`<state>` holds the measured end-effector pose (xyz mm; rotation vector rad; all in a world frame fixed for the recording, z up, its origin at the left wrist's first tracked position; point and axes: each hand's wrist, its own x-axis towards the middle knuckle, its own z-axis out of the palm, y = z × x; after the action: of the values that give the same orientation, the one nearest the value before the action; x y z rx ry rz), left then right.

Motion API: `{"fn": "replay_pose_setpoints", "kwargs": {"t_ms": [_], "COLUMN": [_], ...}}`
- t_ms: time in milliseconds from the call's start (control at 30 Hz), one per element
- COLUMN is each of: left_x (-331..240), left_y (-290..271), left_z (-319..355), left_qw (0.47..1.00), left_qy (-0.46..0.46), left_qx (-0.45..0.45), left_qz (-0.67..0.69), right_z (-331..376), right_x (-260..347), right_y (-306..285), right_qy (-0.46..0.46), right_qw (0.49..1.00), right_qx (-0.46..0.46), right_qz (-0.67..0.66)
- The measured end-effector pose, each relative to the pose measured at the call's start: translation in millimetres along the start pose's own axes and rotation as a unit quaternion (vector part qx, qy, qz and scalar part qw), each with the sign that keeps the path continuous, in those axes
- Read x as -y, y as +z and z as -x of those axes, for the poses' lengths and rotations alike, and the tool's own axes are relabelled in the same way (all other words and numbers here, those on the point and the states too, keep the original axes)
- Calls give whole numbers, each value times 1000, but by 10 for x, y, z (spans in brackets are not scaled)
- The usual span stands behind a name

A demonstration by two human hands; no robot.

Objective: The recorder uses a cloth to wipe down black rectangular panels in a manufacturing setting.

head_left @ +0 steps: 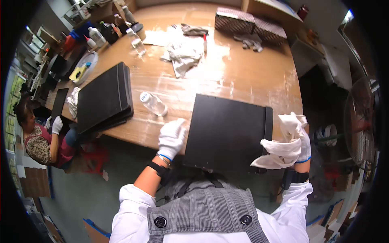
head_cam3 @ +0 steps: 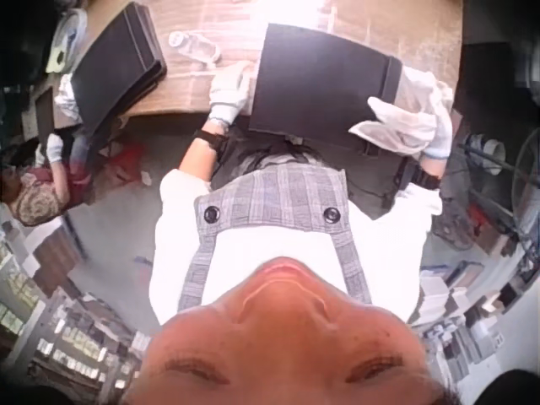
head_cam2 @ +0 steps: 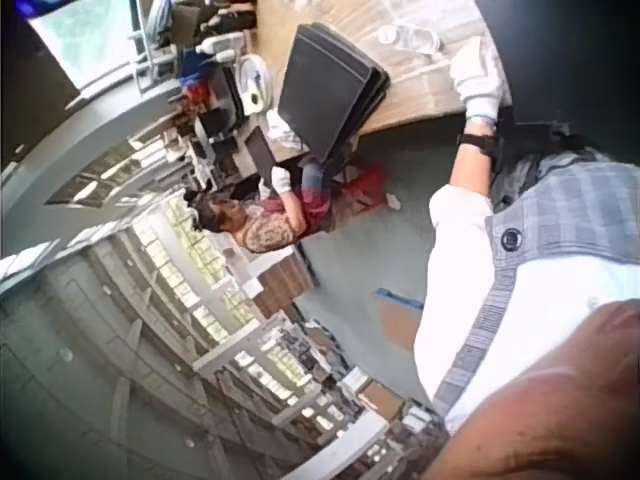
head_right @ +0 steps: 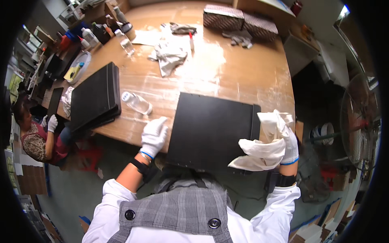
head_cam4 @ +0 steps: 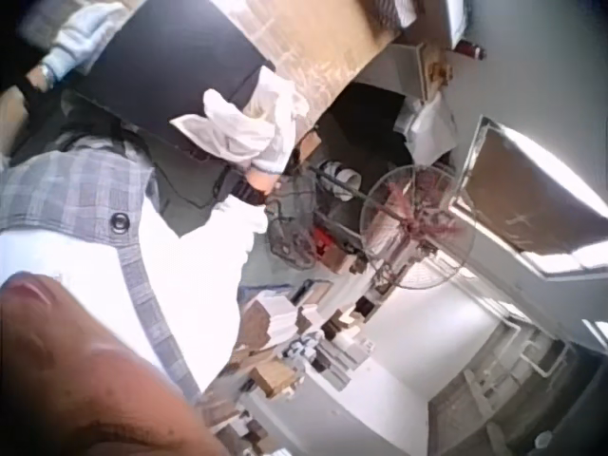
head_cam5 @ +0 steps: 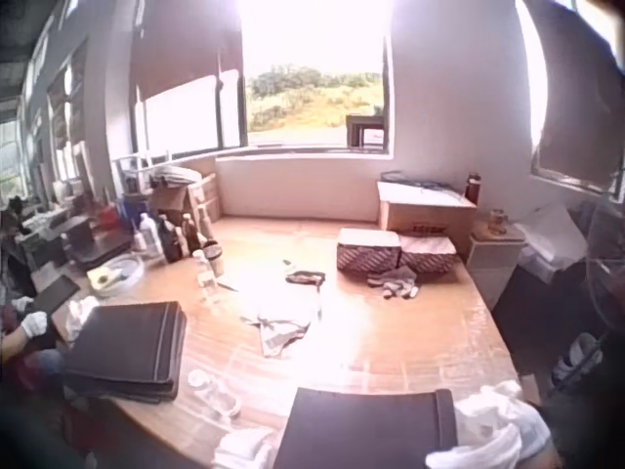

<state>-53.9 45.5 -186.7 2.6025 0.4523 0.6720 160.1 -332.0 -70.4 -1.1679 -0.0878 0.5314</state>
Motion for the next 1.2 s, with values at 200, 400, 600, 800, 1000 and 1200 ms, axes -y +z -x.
{"fn": "replay_pose_setpoints", "kwargs": {"t_ms": [200,400,600,800,1000,1200], "left_x": [33,155,173,136,148,158], "left_y": [39,144,112,194,205,168], "left_z": [-26,-67,-27,142,143,64], "left_qw": [980,988,991,994,993,995], "left_qy": [85,93,69,93,54,86], "left_qx": [179,122,112,60,101,49], "left_qz": [-23,-16,33,16,21,22], "right_z": [-817,-911,-1299,-1162,-598,-1234], "right_x": [-657,-1558,-1750,-2037,-1874,-1504], "right_y": [196,745,1558,2053,1621,646], "right_qy": [-30,-19,-97,-284,-341,-245], "right_qw": [757,530,565,598,593,544], "right_qx": [-115,-82,32,180,404,33], "right_qz": [643,844,819,728,607,802]}}
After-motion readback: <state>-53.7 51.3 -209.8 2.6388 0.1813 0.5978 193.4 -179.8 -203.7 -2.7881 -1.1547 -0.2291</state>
